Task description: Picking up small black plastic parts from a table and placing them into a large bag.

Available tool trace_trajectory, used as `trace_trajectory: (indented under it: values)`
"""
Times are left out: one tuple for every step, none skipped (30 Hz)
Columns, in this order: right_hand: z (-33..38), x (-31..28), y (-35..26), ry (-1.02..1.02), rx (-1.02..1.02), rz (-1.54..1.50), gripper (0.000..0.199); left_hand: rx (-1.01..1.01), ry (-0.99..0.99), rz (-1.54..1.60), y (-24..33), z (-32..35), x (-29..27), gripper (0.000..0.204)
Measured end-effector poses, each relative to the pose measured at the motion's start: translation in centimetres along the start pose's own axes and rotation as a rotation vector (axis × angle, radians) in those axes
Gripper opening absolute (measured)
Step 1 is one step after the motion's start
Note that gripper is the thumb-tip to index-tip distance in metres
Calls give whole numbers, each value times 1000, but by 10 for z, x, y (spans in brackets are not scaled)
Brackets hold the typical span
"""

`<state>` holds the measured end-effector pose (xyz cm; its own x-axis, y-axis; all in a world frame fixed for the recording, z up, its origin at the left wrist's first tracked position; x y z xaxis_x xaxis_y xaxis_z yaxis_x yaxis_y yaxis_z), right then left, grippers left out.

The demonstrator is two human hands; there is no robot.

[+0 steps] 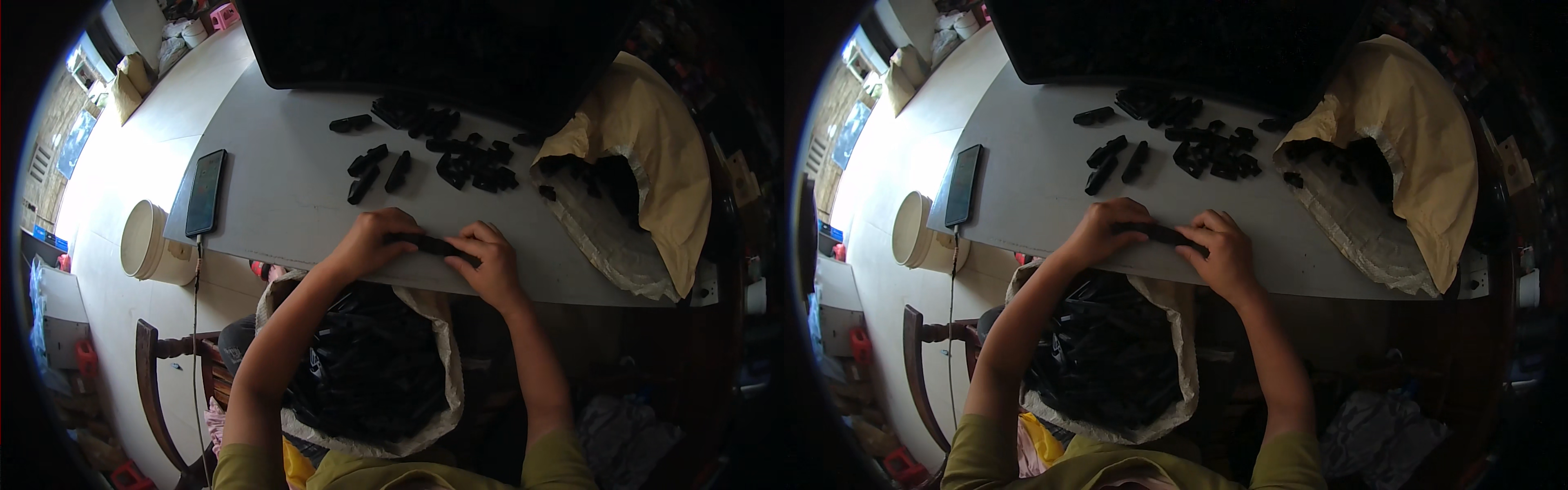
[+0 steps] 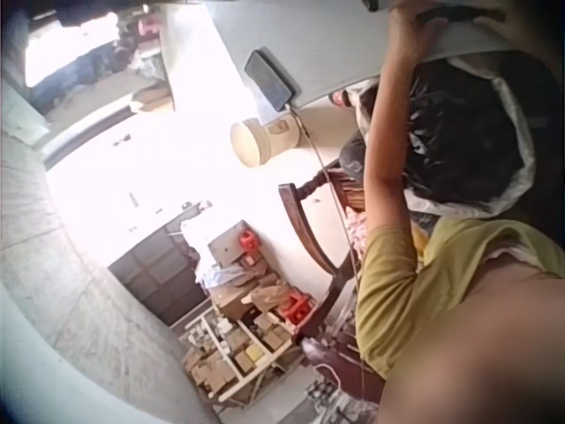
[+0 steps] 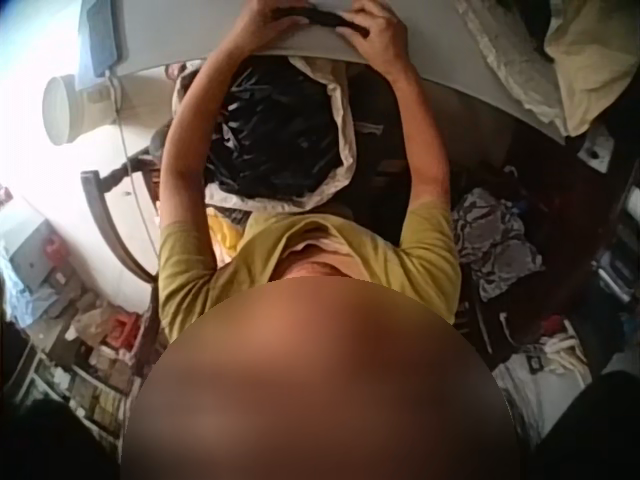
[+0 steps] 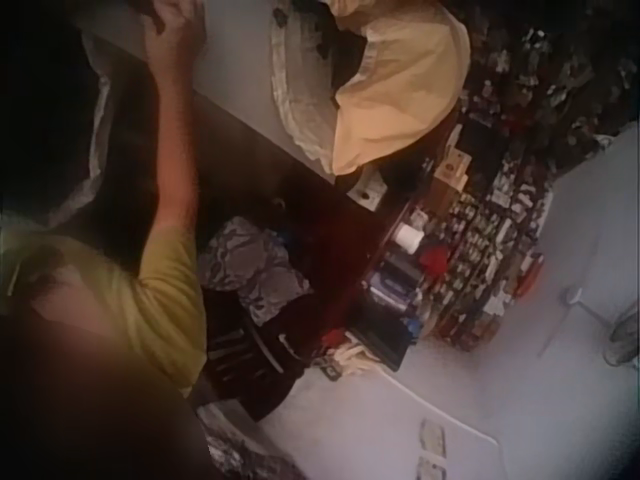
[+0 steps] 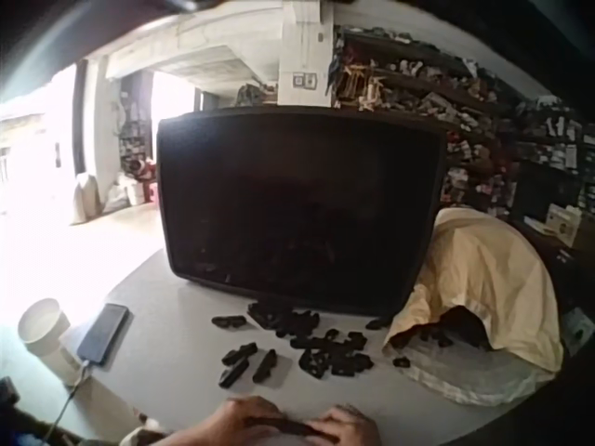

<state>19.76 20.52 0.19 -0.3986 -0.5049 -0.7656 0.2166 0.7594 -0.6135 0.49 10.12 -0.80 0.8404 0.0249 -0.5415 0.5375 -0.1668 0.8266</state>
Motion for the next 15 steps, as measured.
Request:
trace_trajectory:
  values:
    - [-2,0,1,-21,2,-23,30,2,0,4,-1,0,0,27]
    - [-2,0,2,-42,5,-46,30,1,0,24,-2,-1,-1,27]
    - [-4,2,2,-42,4,-45,30,-2,2,40,-3,0,-2,28]
    - [-6,4,1,-35,-21,-58,30,-1,3,39,-2,1,-3,28]
    - [-7,7,1,-28,-46,-70,31,-22,14,70,-2,4,-2,29]
    - [-7,8,1,-28,-44,-67,31,-41,24,103,-1,5,0,30]
    - [-6,10,1,2,-48,-91,32,-38,23,105,0,5,2,30]
    - [-6,11,0,32,-53,-115,32,-24,24,140,3,5,3,30]
    - [-7,14,-3,34,-55,-116,32,-12,27,171,6,6,3,31]
    - [-8,17,-8,52,-77,-111,34,-13,27,168,8,8,5,31]
    - [-9,19,-12,70,-101,-109,36,-38,56,191,9,11,5,32]
    - [-8,21,-13,73,-102,-107,36,-57,84,216,13,12,6,33]
    - [-7,23,-15,39,-101,-133,35,-56,84,213,19,15,3,33]
    - [-7,25,-16,5,-102,-160,34,-106,58,194,27,22,-3,32]
    - [-7,20,-15,8,-102,-159,34,-152,30,179,38,27,-8,31]
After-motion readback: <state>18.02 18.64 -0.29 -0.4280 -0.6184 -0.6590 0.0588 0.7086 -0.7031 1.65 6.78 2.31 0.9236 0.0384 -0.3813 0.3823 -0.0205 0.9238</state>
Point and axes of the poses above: each hand's wrist, its own z-axis away from the middle knuckle, its own x-axis out of the palm, y = z × x, the point moved 1 cm from there along -z, towards the middle knuckle, and after that the axes turned 12 degrees about -y, right-handed, at the moved point
